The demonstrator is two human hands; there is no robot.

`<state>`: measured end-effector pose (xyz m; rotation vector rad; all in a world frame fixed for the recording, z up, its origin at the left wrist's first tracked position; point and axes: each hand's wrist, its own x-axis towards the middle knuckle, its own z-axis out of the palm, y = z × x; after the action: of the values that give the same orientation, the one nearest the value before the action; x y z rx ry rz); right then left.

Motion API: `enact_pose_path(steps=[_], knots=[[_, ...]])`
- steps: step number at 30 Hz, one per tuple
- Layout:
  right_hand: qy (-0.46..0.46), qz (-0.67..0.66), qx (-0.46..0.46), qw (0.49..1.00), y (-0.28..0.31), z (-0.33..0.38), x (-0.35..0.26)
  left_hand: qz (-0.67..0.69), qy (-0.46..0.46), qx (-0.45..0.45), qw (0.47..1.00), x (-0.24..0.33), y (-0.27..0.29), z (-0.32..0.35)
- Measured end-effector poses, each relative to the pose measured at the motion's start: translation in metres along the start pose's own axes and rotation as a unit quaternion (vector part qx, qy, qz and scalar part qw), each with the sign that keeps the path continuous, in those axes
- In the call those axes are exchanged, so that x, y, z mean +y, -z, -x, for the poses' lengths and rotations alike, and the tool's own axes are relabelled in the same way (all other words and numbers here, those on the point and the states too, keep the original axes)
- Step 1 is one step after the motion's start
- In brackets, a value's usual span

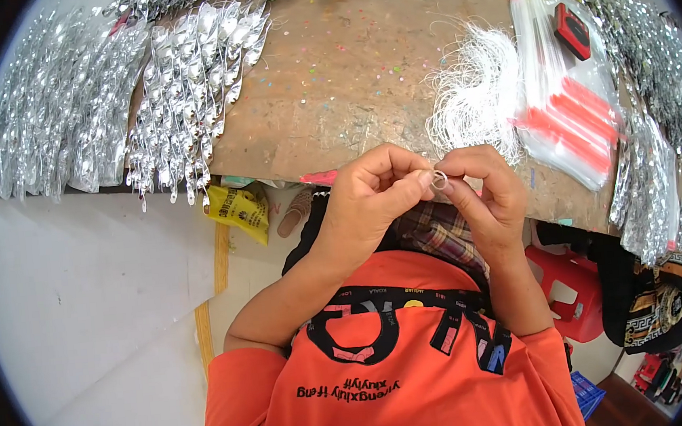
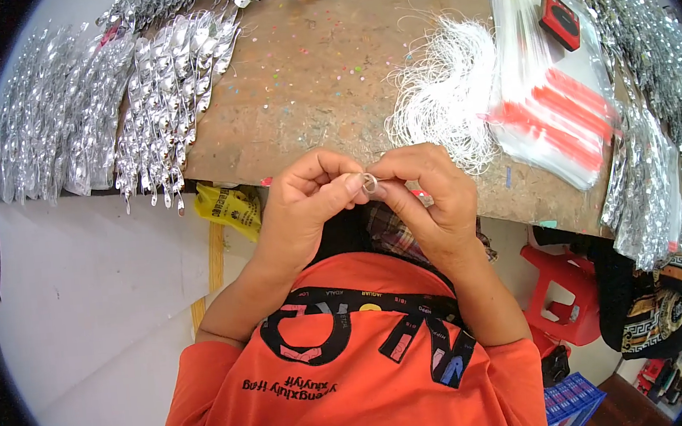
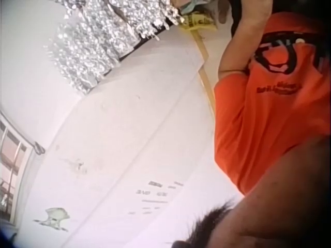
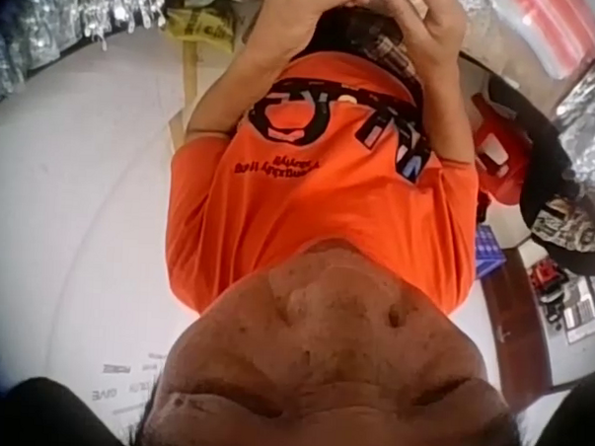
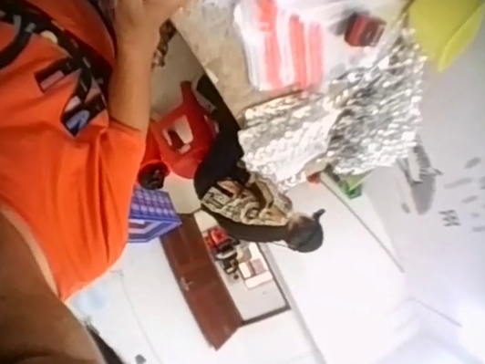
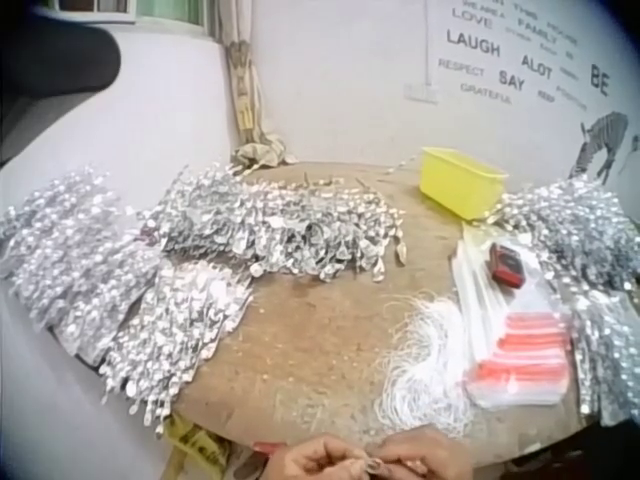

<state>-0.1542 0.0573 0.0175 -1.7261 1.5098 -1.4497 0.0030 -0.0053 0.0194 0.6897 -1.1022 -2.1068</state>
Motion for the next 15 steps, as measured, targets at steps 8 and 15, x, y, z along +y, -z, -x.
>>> enact_pose_path(steps=[8, 15], knots=[[0.030, 0.076, -0.010, 0.997, 0.006, -0.001, -0.005, -0.037, -0.012, 0.021, 0.999, -0.001, -0.008, 0.004], [-0.093, -0.087, 0.029, 0.991, 0.011, -0.004, -0.005, -0.142, -0.008, 0.024, 0.990, 0.003, 0.000, 0.003]])
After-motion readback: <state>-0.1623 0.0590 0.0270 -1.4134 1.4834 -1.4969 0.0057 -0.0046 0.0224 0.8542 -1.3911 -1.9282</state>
